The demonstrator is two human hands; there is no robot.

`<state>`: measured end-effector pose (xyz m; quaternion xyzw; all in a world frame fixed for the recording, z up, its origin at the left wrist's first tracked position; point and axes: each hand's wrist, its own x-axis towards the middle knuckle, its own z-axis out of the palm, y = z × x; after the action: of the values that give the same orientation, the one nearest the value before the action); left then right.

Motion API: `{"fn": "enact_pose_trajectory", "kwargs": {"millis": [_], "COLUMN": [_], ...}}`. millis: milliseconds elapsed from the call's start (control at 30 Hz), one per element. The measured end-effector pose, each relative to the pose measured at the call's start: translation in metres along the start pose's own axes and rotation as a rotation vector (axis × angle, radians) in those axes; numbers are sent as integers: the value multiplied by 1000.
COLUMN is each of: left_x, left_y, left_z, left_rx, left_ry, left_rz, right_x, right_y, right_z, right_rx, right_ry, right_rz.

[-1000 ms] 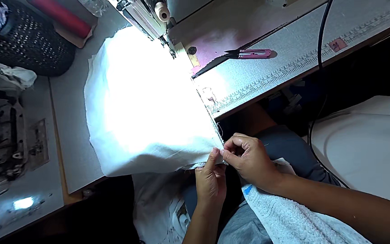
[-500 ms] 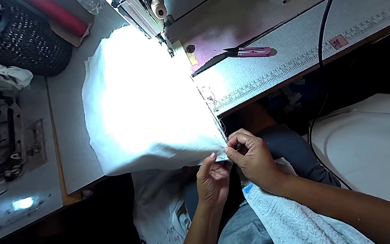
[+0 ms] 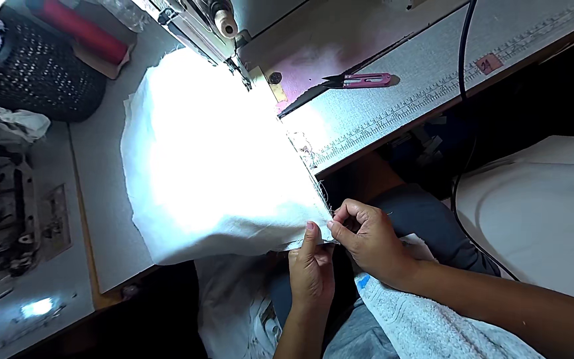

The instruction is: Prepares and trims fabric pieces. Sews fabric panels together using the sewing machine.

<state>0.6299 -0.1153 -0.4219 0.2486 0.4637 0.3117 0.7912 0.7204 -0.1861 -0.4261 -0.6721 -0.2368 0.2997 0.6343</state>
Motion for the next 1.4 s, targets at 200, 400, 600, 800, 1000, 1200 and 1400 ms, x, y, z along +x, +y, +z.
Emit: {"fn": "enact_pose_trajectory", "kwargs": {"millis": [200, 400, 600, 800, 1000, 1200, 1400], "left_x": [-2, -5, -3, -7, -12, -17, -17], "left_y": [-1, -1, 4, 12, 22, 32, 33], "left_z": [2, 1, 7, 7, 7, 7, 5], "left_rx": [61, 33, 31, 52, 67, 33, 50], "left_ry": [17, -15, -13, -24, -42, -134, -145], "left_rz": [54, 8, -14, -4, -125, -167, -151], "right_x": [1, 0, 0, 6, 28, 48, 58], "right_y": [-3, -7, -8, -5, 4, 3, -7], "right_z": [1, 1, 3, -8, -23, -21, -25], "right_rx": [13, 19, 3, 163, -100, -366, -389], "right_ry": [5, 8, -9, -31, -42, -135, -271], "right_rz": [-1, -34, -27, -35, -389, -859, -1025]}}
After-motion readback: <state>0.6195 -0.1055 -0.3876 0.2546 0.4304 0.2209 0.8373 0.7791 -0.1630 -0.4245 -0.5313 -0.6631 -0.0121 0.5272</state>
